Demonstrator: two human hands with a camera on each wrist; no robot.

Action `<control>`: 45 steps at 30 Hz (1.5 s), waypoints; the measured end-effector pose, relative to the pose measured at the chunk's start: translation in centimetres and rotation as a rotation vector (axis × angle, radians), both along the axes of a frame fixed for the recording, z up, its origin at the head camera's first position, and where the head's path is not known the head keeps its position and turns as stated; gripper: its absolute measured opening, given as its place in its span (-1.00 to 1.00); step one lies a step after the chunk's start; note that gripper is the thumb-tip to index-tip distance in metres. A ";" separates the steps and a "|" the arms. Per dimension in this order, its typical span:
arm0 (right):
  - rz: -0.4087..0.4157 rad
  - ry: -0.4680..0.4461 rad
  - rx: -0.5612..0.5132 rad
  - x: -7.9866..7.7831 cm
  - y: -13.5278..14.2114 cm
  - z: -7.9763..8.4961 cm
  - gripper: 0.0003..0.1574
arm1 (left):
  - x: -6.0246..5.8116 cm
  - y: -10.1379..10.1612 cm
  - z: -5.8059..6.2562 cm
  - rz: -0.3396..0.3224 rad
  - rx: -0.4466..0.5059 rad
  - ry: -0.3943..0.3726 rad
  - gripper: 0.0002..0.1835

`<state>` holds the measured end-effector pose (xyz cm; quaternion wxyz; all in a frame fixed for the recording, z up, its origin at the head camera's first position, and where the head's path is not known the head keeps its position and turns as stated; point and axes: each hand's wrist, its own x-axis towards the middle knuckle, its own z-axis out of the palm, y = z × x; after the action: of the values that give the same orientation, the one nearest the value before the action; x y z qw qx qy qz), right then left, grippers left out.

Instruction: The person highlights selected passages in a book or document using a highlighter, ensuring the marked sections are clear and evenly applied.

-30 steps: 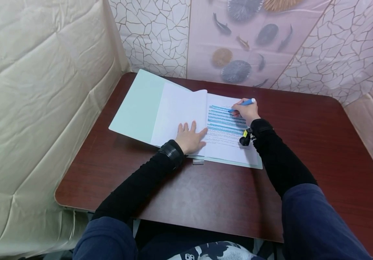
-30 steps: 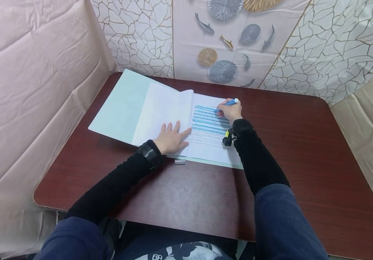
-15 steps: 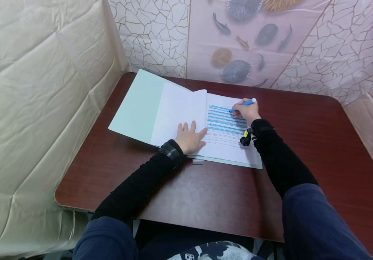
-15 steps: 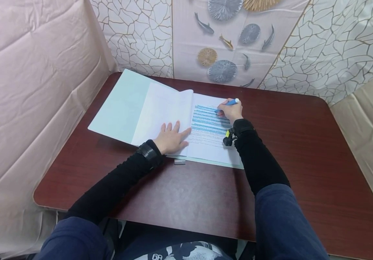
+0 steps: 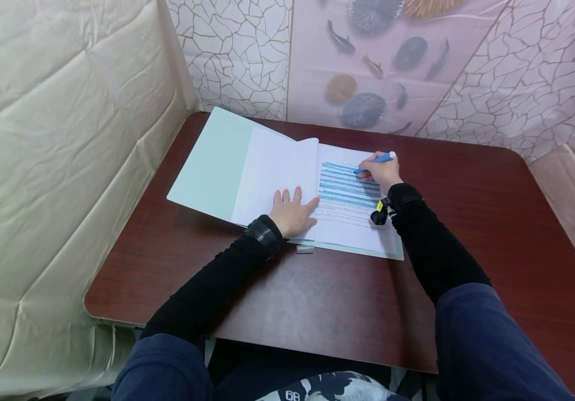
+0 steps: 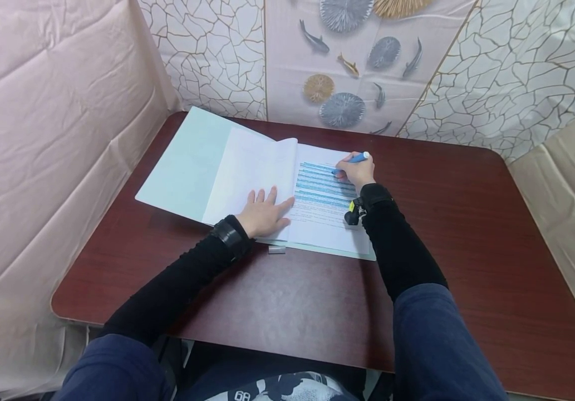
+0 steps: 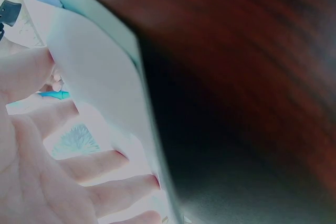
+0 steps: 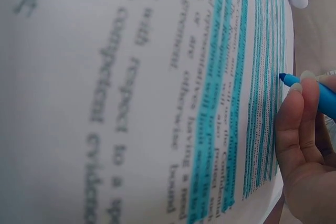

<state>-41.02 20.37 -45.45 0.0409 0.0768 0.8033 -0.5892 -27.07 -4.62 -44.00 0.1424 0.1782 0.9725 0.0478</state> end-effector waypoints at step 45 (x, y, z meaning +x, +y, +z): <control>0.032 0.024 0.041 0.7 0.8 0.2 -0.86 | -0.1 0.0 -0.2 0.002 0.008 0.006 -0.36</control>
<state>-40.28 21.22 -45.24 0.0392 0.0580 0.8166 -0.5729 -27.19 -4.60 -44.18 0.1385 0.1780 0.9729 0.0515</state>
